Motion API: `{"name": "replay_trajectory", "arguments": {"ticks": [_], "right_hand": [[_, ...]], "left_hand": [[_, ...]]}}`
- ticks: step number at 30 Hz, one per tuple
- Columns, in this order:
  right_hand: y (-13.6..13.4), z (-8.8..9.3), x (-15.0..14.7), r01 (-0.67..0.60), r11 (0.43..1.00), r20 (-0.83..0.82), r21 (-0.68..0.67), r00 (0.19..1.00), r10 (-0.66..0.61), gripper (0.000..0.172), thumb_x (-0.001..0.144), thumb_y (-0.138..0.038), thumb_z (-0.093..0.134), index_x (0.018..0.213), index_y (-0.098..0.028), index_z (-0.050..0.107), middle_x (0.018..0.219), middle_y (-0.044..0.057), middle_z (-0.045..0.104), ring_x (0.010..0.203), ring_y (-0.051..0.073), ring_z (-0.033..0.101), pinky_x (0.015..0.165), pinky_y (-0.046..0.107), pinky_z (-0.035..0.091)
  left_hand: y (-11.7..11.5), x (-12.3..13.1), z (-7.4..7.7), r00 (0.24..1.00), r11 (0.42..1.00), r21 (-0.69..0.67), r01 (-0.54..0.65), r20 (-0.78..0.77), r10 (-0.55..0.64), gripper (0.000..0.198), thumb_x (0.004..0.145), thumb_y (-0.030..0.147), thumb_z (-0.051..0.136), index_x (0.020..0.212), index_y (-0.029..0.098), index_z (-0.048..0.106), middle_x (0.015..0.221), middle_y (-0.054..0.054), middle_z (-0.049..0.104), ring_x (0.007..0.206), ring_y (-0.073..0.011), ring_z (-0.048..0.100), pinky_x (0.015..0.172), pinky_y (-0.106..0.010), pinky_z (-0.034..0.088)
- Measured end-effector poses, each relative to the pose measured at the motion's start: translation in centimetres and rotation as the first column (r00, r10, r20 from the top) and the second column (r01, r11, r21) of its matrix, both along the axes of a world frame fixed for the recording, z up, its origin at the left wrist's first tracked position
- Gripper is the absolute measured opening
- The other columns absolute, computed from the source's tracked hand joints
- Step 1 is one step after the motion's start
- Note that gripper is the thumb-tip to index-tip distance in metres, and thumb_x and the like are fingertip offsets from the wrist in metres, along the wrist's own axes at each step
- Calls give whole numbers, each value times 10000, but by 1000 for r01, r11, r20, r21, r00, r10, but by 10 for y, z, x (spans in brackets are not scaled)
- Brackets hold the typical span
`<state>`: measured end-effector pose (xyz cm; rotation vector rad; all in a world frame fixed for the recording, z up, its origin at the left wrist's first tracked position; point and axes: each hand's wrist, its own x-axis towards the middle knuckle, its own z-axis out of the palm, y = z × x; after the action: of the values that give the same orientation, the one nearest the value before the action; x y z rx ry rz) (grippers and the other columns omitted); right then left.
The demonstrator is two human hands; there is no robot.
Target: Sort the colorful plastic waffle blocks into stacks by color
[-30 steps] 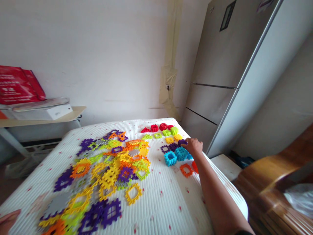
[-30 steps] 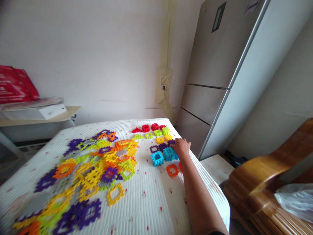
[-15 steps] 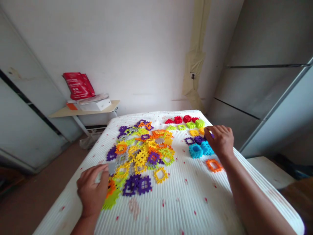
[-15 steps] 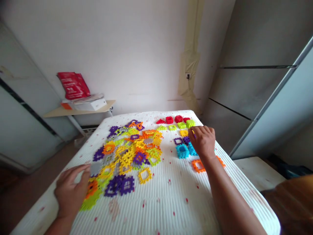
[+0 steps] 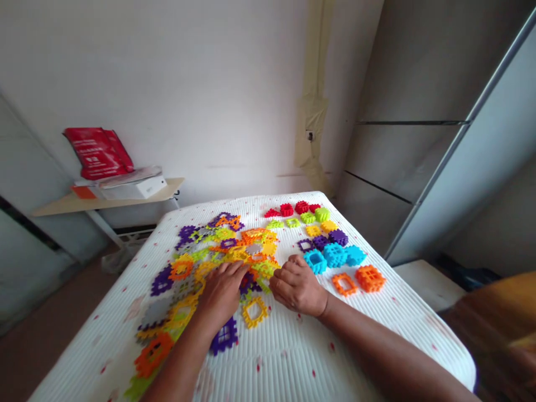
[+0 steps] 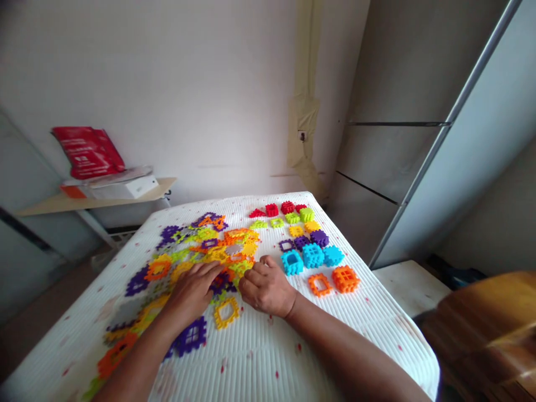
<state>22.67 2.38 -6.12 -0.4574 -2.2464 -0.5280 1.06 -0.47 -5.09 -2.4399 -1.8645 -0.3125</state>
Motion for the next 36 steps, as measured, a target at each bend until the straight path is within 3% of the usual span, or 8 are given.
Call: {"name": "replay_trajectory", "arguments": {"ticks": [6, 11, 14, 16, 19, 21, 27, 36], "right_hand": [[3, -2, 1, 25, 999, -2, -38, 1000, -26, 136, 888, -204, 509, 790, -173, 597, 655, 2, 592, 661, 133, 482, 701, 337, 309], [5, -3, 2, 26, 983, -25, -180, 999, -31, 143, 904, -225, 486, 860, -171, 611, 751, 36, 653, 712, 145, 538, 709, 334, 344], [4, -5, -2, -14, 950, -93, -312, 996, -15, 150, 910, -240, 489, 962, -164, 608, 882, 71, 685, 790, 165, 584, 721, 326, 397], [2, -6, -7, -80, 915, -154, -396, 988, 20, 171, 913, -250, 493, 1017, -166, 599, 944, 84, 689, 846, 173, 607, 752, 320, 442], [-4, -7, -18, -158, 849, -204, -504, 977, 60, 218, 911, -273, 496, 1086, -180, 588, 1005, 92, 687, 916, 185, 622, 799, 324, 486], [-8, -7, -24, -157, 820, -188, -550, 980, 62, 255, 906, -291, 496, 1121, -183, 580, 1053, 99, 678, 960, 201, 618, 823, 342, 496], [-15, -5, -34, 18, 793, -82, -609, 993, -86, 375, 883, -438, 510, 1115, -157, 597, 1019, 110, 680, 903, 228, 609, 806, 363, 486], [-28, 3, -55, 382, 727, 148, -571, 919, -366, 414, 822, -527, 561, 1076, -201, 593, 964, 79, 635, 911, 239, 544, 751, 346, 412]], "left_hand": [[5, -8, -15, 998, 999, 40, -19, 53, 17, 493, 704, 39, 498, 1150, 209, 624, 1173, -77, 639, 1113, -267, 533, 963, -433, 385], [0, -10, -18, 911, 985, 148, -94, 412, 26, 476, 698, 99, 544, 1155, 215, 610, 1147, -83, 618, 1077, -235, 564, 950, -380, 434], [-7, -2, -16, 706, 982, 92, -165, 706, 53, 440, 664, 185, 622, 1103, 218, 628, 1085, -72, 631, 962, -220, 609, 820, -341, 502], [-10, 4, -16, 480, 987, -18, -162, 872, 95, 441, 633, 237, 662, 1071, 196, 631, 1008, -68, 659, 863, -207, 634, 741, -320, 517], [-13, 13, -18, 164, 977, -185, -102, 966, 200, 430, 608, 278, 685, 1016, 158, 624, 837, -48, 687, 720, -180, 637, 643, -288, 515], [-13, 16, -20, 61, 969, -228, -97, 970, 235, 419, 608, 306, 697, 987, 147, 619, 810, -41, 681, 666, -162, 617, 574, -264, 503], [-13, 18, -26, -74, 964, -235, -128, 971, 227, 400, 660, 408, 681, 963, 155, 613, 887, -53, 664, 749, -181, 624, 547, -254, 505], [-14, 23, -28, -84, 967, -201, -156, 978, 190, 451, 687, 400, 689, 1052, 146, 611, 965, -80, 686, 873, -192, 637, 790, -302, 497]]}}
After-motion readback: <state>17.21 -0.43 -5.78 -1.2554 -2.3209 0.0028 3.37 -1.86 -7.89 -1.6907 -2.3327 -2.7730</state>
